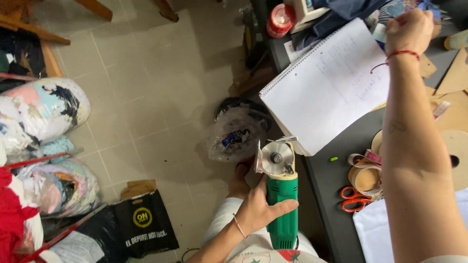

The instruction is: The person traces a pattern onto a piece of fabric using a pen and paper template. They then pick up a green rotary cutter, apply glue to the blade area, and proceed to cut the fabric along the marked lines.

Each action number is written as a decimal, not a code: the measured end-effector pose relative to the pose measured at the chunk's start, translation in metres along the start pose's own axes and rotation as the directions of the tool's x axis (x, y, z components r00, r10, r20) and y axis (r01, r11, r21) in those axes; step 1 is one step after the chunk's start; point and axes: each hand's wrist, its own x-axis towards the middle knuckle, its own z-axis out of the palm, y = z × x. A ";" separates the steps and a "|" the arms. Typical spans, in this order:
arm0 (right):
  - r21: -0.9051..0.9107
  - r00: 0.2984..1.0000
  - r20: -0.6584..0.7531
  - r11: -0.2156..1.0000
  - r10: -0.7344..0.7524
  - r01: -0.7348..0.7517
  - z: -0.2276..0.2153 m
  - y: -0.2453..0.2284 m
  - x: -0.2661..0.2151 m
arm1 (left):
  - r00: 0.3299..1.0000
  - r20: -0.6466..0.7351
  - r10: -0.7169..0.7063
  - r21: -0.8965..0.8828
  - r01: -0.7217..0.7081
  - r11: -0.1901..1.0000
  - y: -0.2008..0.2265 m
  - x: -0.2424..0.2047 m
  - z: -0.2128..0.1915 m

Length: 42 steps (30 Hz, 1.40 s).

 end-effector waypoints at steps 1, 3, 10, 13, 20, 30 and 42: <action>0.005 1.000 0.009 1.000 -0.007 0.007 0.002 0.002 -0.001 | 1.000 -0.007 -0.008 -0.007 0.008 1.000 0.001 -0.004 0.000; 0.082 0.995 0.094 0.996 0.031 -0.039 0.006 0.009 0.003 | 0.999 0.021 -0.041 0.084 0.039 0.996 0.003 -0.008 0.002; 0.891 0.975 -0.154 0.449 0.160 0.067 -0.190 -0.138 -0.081 | 0.999 0.005 -0.040 0.097 0.039 0.995 0.008 -0.027 0.016; 0.925 0.999 0.039 0.378 -0.011 -0.032 -0.315 -0.215 -0.151 | 0.999 -0.006 0.032 0.091 -0.031 0.995 0.018 -0.040 0.018; 0.878 0.911 -0.071 0.408 -0.407 0.251 -0.401 -0.250 -0.209 | 0.979 -0.029 0.199 0.155 -0.193 0.969 0.022 -0.069 0.043; 0.789 0.759 -0.237 0.336 -0.606 0.514 -0.420 -0.245 -0.238 | 0.964 0.014 0.266 0.252 -0.261 0.932 0.018 -0.090 0.055; 0.709 0.630 -0.360 0.238 -0.688 0.664 -0.426 -0.242 -0.254 | 0.931 -0.060 0.359 0.220 -0.339 0.915 -0.011 -0.091 0.065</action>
